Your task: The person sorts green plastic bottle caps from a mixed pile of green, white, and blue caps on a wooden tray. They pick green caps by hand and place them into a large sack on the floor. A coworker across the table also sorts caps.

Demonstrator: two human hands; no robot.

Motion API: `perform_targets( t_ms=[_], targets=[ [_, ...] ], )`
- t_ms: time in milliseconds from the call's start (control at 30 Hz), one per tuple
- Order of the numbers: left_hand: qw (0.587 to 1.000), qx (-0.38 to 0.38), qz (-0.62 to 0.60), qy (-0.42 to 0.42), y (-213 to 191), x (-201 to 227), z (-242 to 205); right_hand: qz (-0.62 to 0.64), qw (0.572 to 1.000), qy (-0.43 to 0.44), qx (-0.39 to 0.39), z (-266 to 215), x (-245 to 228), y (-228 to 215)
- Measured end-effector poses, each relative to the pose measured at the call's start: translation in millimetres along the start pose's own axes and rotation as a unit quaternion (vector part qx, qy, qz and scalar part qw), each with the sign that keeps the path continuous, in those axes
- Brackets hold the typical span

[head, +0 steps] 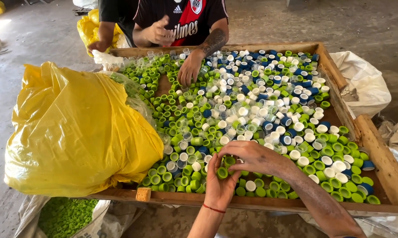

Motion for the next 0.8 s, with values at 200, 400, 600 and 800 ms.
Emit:
perform_targets(
  t_ms=[200, 400, 600, 800],
  targets=[
    [0.996, -0.067, -0.05, 0.015, -1.9, 1.4, 1.9, -0.074, 0.995, 0.009, 0.059, -7.5, 12.6, -1.3],
    [0.993, -0.019, -0.119, 0.003, -5.1, 11.5, -3.3, -0.031, 0.994, 0.102, 0.03, -39.1, 12.8, -25.1],
    [0.993, -0.025, -0.109, 0.02, 0.1, 19.3, -13.9, -0.038, 0.962, 0.24, -0.124, -45.0, 68.9, 16.3],
    [0.992, -0.013, -0.128, 0.009, -2.8, 18.7, -23.2, -0.085, 0.951, 0.26, -0.147, -39.6, 100.7, 53.1]
  ],
)
Point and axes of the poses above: each hand's wrist, its own z-axis towards the middle knuckle, its own y-axis out of the palm, x = y × z, the point moved 4 cm from there along z, towards the middle knuckle, and after that the axes turned 12 degrees about -x, right-handed, at the moved point
